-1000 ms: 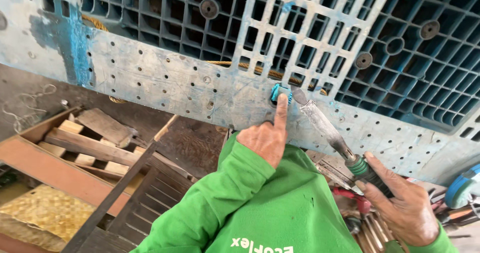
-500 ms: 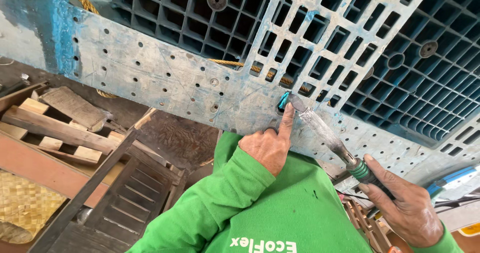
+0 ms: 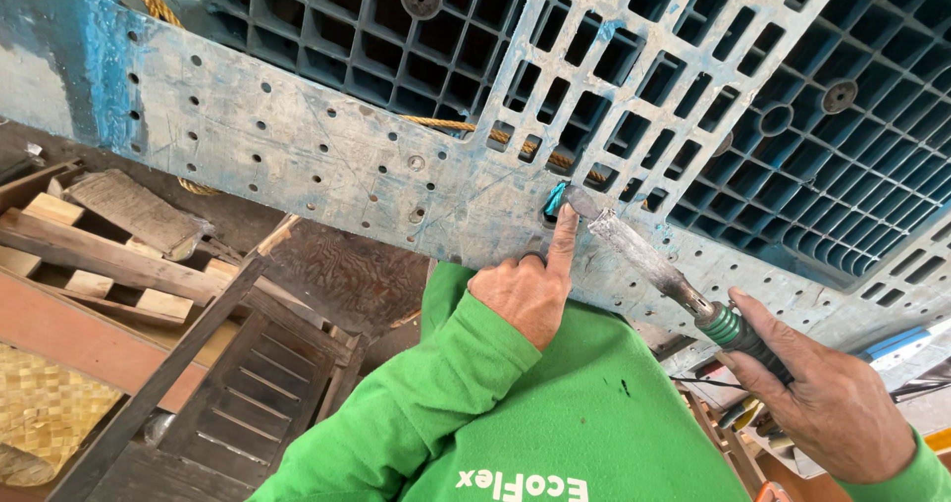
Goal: The person uses a soldering iron to melt and fuse a small blue plastic patch onto a damaged area of a large blue plastic pallet. They then use a hand saw to trim the excess material around the patch.
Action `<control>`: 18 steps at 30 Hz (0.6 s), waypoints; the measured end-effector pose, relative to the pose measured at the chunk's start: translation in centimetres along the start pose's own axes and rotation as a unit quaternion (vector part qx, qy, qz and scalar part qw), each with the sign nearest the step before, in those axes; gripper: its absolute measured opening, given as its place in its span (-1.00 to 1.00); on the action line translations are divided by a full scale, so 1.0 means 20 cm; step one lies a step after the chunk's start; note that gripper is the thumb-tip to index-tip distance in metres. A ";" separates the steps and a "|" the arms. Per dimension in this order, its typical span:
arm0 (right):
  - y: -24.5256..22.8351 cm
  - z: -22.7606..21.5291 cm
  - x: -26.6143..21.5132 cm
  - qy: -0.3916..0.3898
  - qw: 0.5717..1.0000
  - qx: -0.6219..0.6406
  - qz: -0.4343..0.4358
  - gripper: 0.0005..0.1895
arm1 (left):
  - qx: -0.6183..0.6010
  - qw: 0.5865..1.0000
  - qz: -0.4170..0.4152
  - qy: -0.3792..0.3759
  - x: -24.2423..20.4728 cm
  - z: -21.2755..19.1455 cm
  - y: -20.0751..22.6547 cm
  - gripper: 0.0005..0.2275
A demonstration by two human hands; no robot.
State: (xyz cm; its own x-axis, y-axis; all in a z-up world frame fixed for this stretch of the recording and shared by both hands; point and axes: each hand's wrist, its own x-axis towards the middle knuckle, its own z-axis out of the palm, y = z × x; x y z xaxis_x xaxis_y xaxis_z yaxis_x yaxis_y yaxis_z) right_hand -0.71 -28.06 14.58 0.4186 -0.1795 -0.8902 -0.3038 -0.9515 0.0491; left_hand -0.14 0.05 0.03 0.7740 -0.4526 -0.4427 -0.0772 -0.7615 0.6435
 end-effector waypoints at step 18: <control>0.01 0.01 0.01 0.009 0.998 -0.061 0.000 -0.20 | -0.021 1.000 0.004 -0.019 0.01 0.01 -0.01 -0.31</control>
State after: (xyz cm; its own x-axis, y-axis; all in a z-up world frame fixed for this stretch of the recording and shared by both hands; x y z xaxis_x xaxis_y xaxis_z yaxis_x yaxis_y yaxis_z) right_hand -0.86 -28.31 14.30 0.4348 -0.1826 -0.8818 -0.1974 -0.9747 0.1045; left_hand -0.15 0.13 -0.31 0.7495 -0.4766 -0.4594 -0.0567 -0.7376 0.6728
